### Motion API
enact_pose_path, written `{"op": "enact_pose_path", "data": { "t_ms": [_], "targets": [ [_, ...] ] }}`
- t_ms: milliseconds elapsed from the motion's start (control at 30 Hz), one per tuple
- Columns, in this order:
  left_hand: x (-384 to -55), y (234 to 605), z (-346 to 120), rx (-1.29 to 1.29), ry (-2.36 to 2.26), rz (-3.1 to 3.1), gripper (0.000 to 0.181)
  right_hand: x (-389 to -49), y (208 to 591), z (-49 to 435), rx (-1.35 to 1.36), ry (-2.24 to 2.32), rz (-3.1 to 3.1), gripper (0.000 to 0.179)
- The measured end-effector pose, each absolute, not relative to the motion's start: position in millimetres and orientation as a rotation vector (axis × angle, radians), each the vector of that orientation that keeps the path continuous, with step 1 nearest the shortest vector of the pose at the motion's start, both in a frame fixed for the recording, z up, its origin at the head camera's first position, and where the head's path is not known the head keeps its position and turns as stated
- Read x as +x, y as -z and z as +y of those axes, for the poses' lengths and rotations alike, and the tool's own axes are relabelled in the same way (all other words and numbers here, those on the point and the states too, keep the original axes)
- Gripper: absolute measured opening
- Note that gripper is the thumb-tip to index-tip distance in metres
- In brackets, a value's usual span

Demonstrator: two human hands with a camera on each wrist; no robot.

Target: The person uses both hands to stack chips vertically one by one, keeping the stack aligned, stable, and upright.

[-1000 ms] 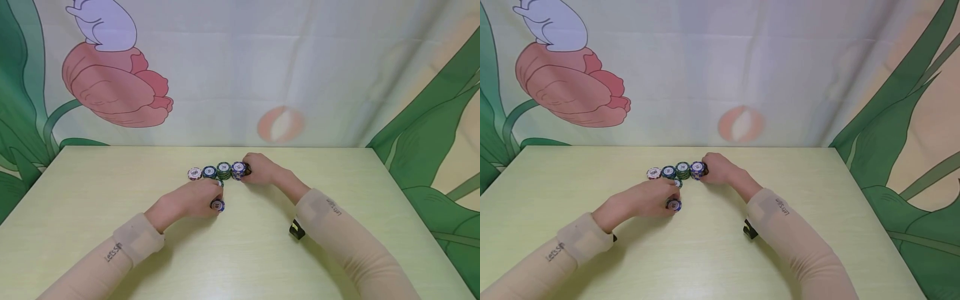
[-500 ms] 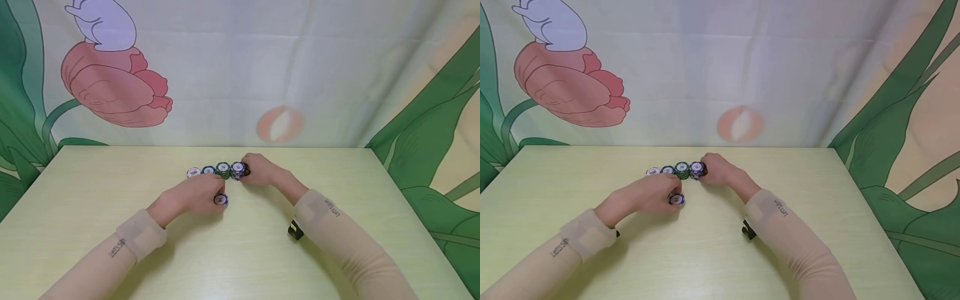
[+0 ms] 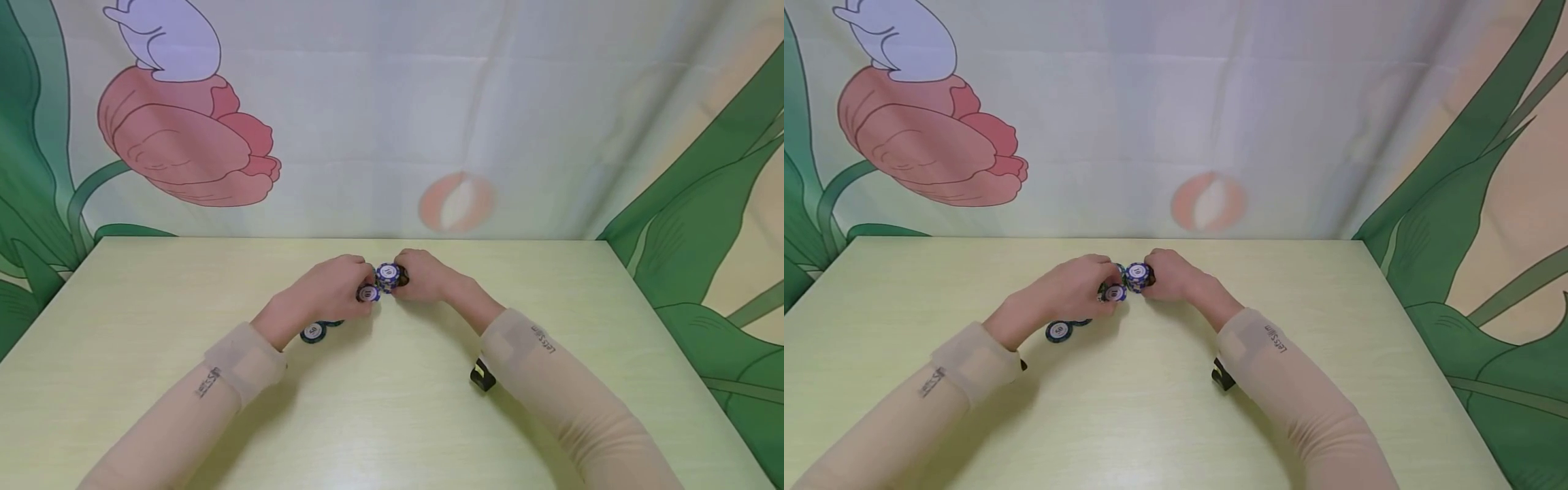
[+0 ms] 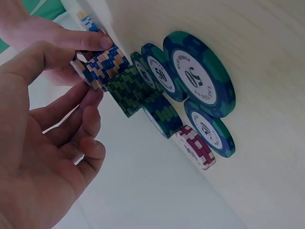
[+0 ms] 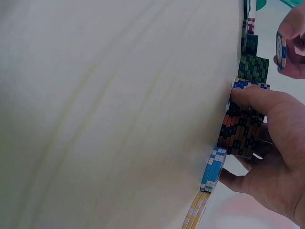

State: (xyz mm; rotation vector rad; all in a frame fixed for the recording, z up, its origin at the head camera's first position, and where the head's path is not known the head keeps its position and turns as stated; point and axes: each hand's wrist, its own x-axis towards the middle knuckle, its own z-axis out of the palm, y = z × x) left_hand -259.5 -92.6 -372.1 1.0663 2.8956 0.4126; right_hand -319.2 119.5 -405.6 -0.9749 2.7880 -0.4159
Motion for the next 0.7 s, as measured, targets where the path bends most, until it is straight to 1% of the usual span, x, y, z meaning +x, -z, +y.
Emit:
{"op": "enact_pose_path", "data": {
  "t_ms": [300, 700],
  "targets": [
    [-269, 373, -88, 1.042, -0.464, 2.943, 0.032, -321, 408, 120, -1.011, 0.41, 2.794, 0.03],
    [-278, 378, -76, 1.079, -0.442, 2.983, 0.027, -322, 407, 122, -1.051, 0.424, 2.795, 0.026]
  ]
}}
